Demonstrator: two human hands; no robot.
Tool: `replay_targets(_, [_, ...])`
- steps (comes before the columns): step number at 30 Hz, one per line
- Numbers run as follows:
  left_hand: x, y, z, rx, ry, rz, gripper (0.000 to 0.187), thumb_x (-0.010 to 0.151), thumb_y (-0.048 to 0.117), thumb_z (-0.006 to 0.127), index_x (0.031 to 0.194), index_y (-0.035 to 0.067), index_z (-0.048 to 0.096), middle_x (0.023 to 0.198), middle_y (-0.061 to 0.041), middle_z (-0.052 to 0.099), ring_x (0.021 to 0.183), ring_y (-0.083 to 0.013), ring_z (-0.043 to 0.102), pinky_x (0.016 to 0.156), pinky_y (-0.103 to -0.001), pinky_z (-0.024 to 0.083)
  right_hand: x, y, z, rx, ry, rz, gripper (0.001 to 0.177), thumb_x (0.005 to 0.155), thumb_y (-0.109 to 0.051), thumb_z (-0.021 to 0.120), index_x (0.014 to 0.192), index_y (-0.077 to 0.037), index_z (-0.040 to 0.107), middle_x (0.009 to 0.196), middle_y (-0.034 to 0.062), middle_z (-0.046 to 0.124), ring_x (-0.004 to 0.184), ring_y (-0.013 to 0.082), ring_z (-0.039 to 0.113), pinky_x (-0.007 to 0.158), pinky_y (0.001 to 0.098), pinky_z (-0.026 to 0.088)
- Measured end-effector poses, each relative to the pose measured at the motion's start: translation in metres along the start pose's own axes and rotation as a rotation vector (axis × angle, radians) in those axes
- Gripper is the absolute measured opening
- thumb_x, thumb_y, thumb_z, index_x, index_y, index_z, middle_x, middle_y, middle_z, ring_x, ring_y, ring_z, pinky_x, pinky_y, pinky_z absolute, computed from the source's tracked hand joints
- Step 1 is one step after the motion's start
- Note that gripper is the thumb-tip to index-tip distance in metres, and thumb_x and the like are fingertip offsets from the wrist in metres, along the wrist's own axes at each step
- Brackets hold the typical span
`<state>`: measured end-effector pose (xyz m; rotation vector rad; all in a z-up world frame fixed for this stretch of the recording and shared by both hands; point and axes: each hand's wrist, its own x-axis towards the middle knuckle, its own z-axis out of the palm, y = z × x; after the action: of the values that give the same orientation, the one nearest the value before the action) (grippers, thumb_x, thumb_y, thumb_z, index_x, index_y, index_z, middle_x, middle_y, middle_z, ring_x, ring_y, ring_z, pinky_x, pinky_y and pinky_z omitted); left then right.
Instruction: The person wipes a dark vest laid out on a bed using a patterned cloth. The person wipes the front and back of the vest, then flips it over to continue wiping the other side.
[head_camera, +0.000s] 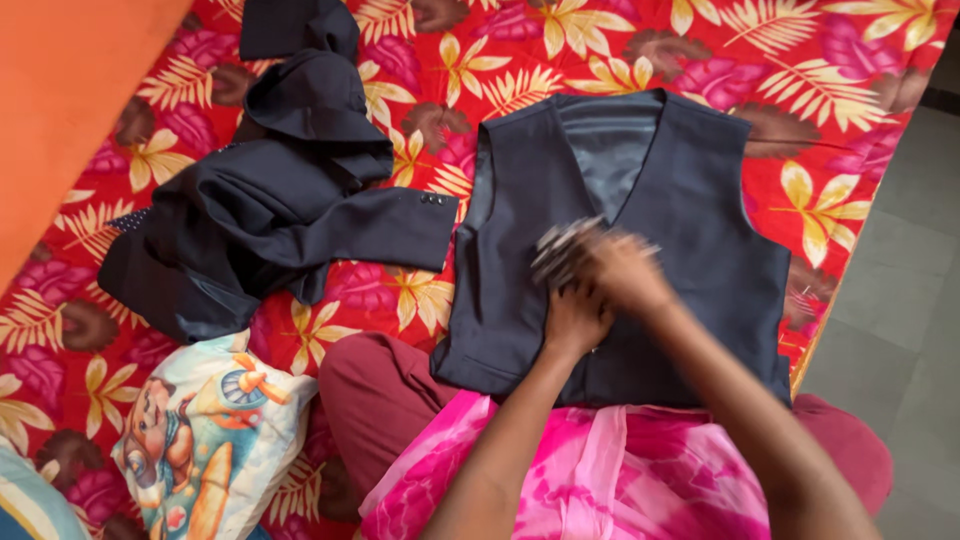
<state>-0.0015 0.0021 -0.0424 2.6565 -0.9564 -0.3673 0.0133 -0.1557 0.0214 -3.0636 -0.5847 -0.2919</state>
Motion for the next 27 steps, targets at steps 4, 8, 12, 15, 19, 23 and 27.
replay_targets(4, [-0.004, 0.014, -0.040, 0.093, 0.373, 0.099, 0.067, 0.094, 0.045, 0.058, 0.155, 0.021, 0.045, 0.168, -0.013, 0.031, 0.155, -0.0372, 0.026, 0.122, -0.068, 0.017, -0.061, 0.114, -0.019, -0.403, 0.103, 0.388, 0.042, 0.092, -0.012, 0.061, 0.132, -0.018, 0.071, 0.148, 0.0123, 0.059, 0.118, 0.0305, 0.059, 0.091, 0.0459, 0.049])
replay_targets(8, [-0.009, 0.018, -0.056, 0.098, 0.349, 0.090, 0.068, 0.095, 0.046, 0.058, 0.157, 0.022, 0.044, 0.169, -0.012, 0.029, 0.156, -0.0365, 0.024, 0.123, -0.067, 0.015, -0.115, 0.172, -0.045, -0.636, 0.236, 0.903, 0.008, 0.090, -0.025, 0.071, 0.096, -0.023, 0.075, 0.127, 0.0181, 0.063, 0.112, 0.0408, 0.059, 0.079, 0.0497, 0.050])
replay_targets(12, [-0.005, 0.017, -0.051, 0.096, 0.362, 0.092, 0.068, 0.094, 0.046, 0.058, 0.156, 0.023, 0.044, 0.169, -0.012, 0.029, 0.156, -0.0362, 0.024, 0.123, -0.067, 0.015, -0.110, 0.158, -0.061, -0.604, 0.458, 0.983, 0.034, 0.077, -0.017, 0.070, 0.109, -0.025, 0.078, 0.119, 0.0192, 0.064, 0.102, 0.0398, 0.059, 0.080, 0.0506, 0.052])
replay_targets(15, [-0.005, 0.013, -0.038, 0.097, 0.390, 0.104, 0.068, 0.095, 0.046, 0.058, 0.157, 0.022, 0.044, 0.169, -0.012, 0.029, 0.156, -0.0364, 0.024, 0.123, -0.067, 0.015, -0.079, 0.101, -0.065, -0.208, 0.539, 0.970, 0.035, 0.093, 0.003, 0.063, 0.122, -0.011, 0.077, 0.105, 0.0247, 0.061, 0.101, 0.0425, 0.058, 0.081, 0.0520, 0.046])
replay_targets(19, [0.000, 0.007, -0.021, 0.066, 0.389, 0.130, 0.071, 0.095, 0.046, 0.059, 0.158, 0.019, 0.043, 0.168, -0.013, 0.029, 0.156, -0.0375, 0.024, 0.122, -0.068, 0.014, -0.025, -0.016, -0.053, -0.044, 0.462, 0.570, 0.041, 0.073, 0.000, 0.064, 0.111, -0.006, 0.076, 0.106, 0.0182, 0.069, 0.110, 0.0408, 0.063, 0.096, 0.0546, 0.049])
replay_targets(23, [0.005, 0.000, -0.014, 0.155, 0.377, 0.161, 0.075, 0.094, 0.048, 0.059, 0.159, 0.015, 0.041, 0.167, -0.014, 0.028, 0.154, -0.0378, 0.024, 0.120, -0.071, 0.013, -0.021, -0.090, -0.028, 0.139, 0.302, 0.615, 0.044, 0.082, -0.006, 0.064, 0.120, -0.024, 0.078, 0.137, 0.0215, 0.062, 0.105, 0.0401, 0.061, 0.083, 0.0486, 0.052])
replay_targets(27, [0.002, 0.003, -0.014, 0.099, 0.379, 0.108, 0.063, 0.098, 0.049, 0.058, 0.153, 0.022, 0.043, 0.172, -0.010, 0.028, 0.159, -0.0359, 0.024, 0.126, -0.067, 0.015, -0.089, -0.038, -0.023, -0.067, 0.189, 0.725, 0.036, 0.085, -0.009, 0.065, 0.117, -0.019, 0.078, 0.141, 0.0212, 0.061, 0.102, 0.0388, 0.061, 0.079, 0.0494, 0.051])
